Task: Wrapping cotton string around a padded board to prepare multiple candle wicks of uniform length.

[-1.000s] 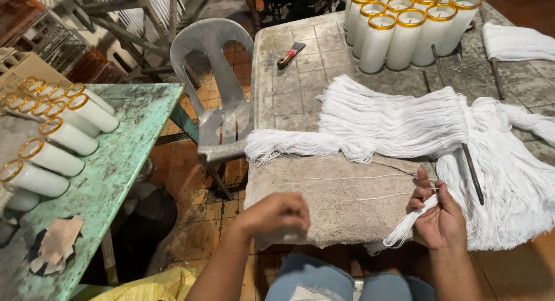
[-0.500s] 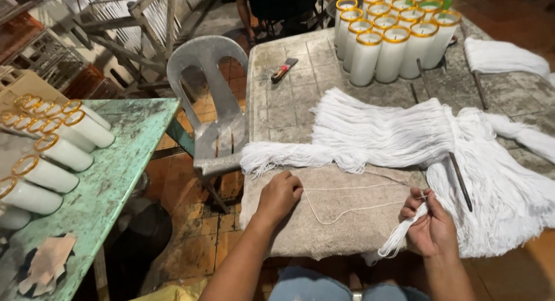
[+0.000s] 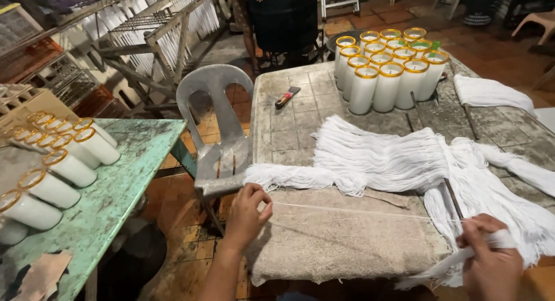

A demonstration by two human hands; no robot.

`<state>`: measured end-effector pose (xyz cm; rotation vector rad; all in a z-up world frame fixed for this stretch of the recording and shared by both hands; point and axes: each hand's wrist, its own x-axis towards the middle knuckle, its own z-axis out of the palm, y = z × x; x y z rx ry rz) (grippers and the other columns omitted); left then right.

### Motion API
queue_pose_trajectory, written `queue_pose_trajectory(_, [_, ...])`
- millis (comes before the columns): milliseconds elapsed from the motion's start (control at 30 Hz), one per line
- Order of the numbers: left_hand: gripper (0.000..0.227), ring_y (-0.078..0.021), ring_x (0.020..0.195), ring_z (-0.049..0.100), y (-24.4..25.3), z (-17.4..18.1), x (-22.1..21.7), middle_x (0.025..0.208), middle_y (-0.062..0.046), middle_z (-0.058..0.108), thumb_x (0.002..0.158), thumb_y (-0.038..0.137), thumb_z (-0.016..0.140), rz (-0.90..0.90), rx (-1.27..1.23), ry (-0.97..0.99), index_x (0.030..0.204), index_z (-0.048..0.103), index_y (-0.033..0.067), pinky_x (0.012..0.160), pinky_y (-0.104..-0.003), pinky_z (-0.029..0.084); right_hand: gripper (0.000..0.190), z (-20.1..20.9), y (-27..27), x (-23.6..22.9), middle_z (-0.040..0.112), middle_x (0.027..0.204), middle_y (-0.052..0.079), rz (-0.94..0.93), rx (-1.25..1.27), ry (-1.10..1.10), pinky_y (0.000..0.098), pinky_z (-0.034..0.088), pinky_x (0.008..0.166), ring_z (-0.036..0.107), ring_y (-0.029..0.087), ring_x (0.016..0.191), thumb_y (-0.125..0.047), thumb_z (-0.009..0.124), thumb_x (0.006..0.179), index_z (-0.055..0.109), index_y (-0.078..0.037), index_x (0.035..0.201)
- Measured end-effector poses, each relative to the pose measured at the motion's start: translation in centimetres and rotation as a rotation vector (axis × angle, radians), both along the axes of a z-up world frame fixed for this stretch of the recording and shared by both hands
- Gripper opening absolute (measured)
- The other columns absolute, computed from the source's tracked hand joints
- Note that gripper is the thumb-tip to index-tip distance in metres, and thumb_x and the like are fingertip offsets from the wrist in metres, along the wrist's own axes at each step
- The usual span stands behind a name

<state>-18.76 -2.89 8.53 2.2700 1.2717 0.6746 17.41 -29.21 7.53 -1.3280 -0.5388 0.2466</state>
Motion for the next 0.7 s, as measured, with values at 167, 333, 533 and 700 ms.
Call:
queue_pose_trajectory(167, [0.025,-0.0263,0.131,0.047,-3.3,6.1,1.0,0.138,-0.008,0.056,0.092,-0.004,0.058,0.204,-0.092,0.550,0.097,0.073,0.0158,0.122,-0.053,0.025,0.027,-1.4,3.0,-3.3,0.074,0.098,0.013,0.250,-0.199,0.017,0.0376,0.056,0.065,0.068,0.025,0.080,-0.004,0.073,0.088,0.061,-0.008,0.112])
queue_pose_trajectory(333, [0.051,-0.0228,0.136,0.055,-10.6,6.2,7.8,0.150,-0.009,0.056,0.099,0.035,0.044,-0.220,-0.715,-0.395,0.144,0.054,0.0129,0.113,-0.038,0.046,0.017,-2.6,5.7,-11.1,0.078,0.086,0.006,0.458,-0.396,-0.140,0.0319,0.055,0.060,0.068,0.018,0.066,-0.008,0.080,0.083,0.066,-0.012,0.093])
queue_pose_trajectory(533, [0.034,-0.0132,0.106,0.068,-11.6,2.1,9.7,0.115,-0.004,0.072,0.093,0.022,0.070,-0.437,-0.834,-0.630,0.124,0.067,0.0107,0.088,-0.026,0.057,0.008,-1.2,5.4,-12.1,0.074,0.089,0.007,0.396,-0.174,-0.175,0.0284,0.054,0.071,0.071,0.015,0.079,-0.007,0.076,0.086,0.070,-0.007,0.091])
queue_pose_trajectory(700, [0.014,-0.0085,0.087,0.066,-10.5,-0.4,9.9,0.094,0.000,0.073,0.091,0.014,0.077,-0.356,-0.982,-0.702,0.104,0.073,0.0094,0.083,-0.023,0.053,0.008,-0.7,5.0,-11.5,0.063,0.089,0.002,0.314,-0.129,-0.328,0.0243,0.049,0.074,0.065,0.011,0.080,-0.010,0.081,0.084,0.074,-0.006,0.085])
